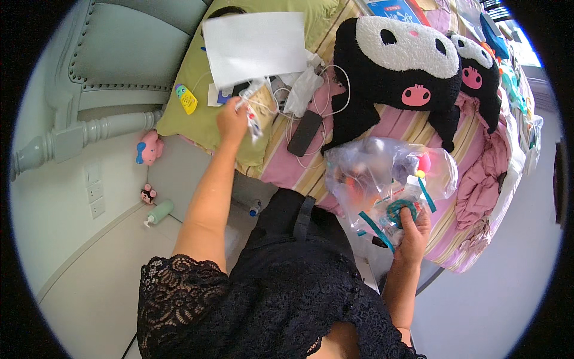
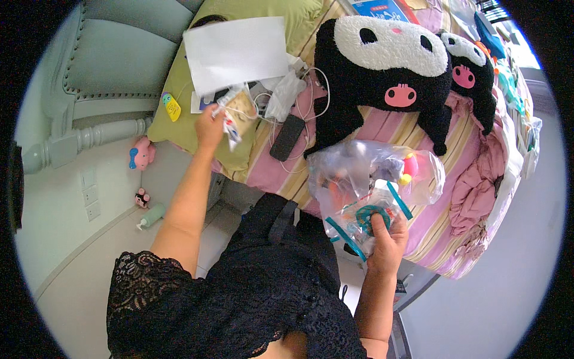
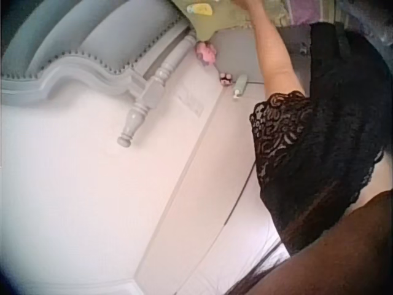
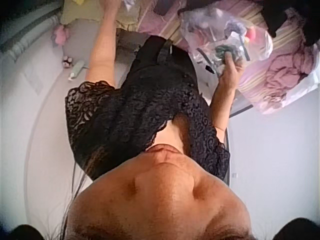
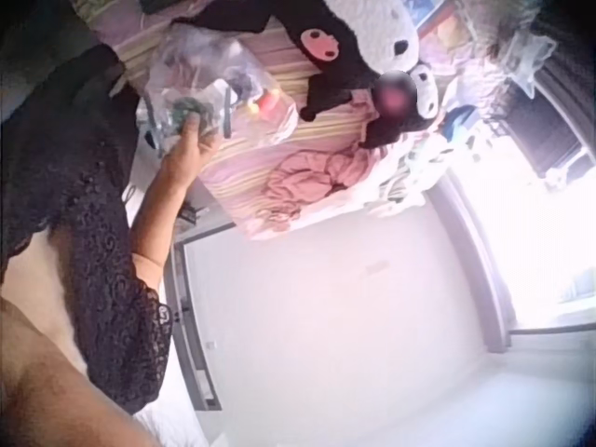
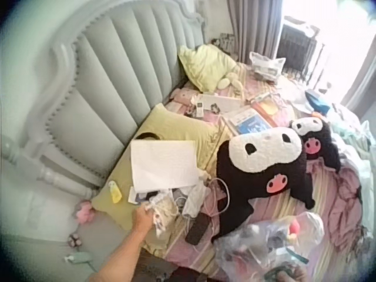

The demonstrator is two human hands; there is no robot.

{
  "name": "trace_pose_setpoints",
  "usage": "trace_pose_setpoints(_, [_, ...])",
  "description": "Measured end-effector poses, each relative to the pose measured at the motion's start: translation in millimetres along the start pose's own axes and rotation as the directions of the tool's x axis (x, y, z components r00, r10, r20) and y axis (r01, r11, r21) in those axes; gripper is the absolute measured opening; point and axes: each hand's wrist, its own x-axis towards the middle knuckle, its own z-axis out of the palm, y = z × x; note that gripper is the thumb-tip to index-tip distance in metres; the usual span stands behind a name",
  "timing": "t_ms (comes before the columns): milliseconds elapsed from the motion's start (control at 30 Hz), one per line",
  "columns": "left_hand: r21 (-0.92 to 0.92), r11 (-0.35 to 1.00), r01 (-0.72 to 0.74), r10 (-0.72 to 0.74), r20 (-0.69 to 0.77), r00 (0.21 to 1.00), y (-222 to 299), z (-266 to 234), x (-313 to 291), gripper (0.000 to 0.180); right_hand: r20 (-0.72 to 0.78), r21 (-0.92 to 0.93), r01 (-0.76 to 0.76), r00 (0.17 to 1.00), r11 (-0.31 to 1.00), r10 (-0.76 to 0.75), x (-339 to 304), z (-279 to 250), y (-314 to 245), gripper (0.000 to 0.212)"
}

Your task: The person organizes various items on a bed, including plush toys, plastic bags, and stationery. They place a plush toy into a bag, move a pillow, and store items like tape and a hair clip into a bedside drawer. The person also handles a colorful strap and other small objects, placing them into bags or on the bed.

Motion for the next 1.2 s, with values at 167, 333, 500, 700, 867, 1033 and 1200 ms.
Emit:
trace_pose_setpoints(167, [-0.039, 0.986, -0.16, 0.16, 0.004, 0.987, 37.6, -58.1, 42.2, 0.026, -0.002, -0.01, 0.025, 1.0, 1.0, -0.025, -3.2, -5.3, 1.5, 0.029])
trace_pose_setpoints(333, [0.159, 0.978, -0.134, 0.033, 0.516, 0.856, 27.1, -62.1, 34.0, 0.027, -0.001, -0.051, 0.063, 0.998, 0.997, -0.063, -10.1, -4.9, 1.7, 0.03])
trace_pose_setpoints(500, [0.266, 0.952, -0.151, -0.057, 0.639, 0.767, -12.2, 11.9, -17.2, 0.027, -0.009, -0.057, 0.034, 0.999, 0.998, -0.035, -10.2, -4.5, 5.2, 0.03])
trace_pose_setpoints(700, [0.238, 0.947, -0.215, 0.213, 0.037, 0.976, -4.1, 15.8, 4.0, 0.036, -0.029, -0.029, 0.002, 1.0, 1.0, -0.003, -11.1, -3.6, 2.4, 0.033])
trace_pose_setpoints(867, [0.352, 0.911, 0.214, -0.135, -0.235, 0.963, -2.0, 6.1, 64.3, 0.048, -0.016, -0.042, -0.01, 1.0, 0.999, 0.009, -8.1, -10.2, 8.4, 0.032])
trace_pose_setpoints(1033, [0.173, 0.96, 0.22, -0.212, -0.061, 0.975, 58.9, 13.5, 60.2, 0.04, -0.012, -0.054, -0.024, 1.0, 0.998, 0.023, -7.2, 6.5, 4.0, 0.031])
trace_pose_setpoints(1200, [0.047, 0.994, -0.095, 0.091, 0.094, 0.991, 137.5, 10.7, 18.7, 0.032, -0.007, -0.082, -0.008, 1.0, 0.997, 0.007, -3.2, 19.5, -0.7, 0.028])
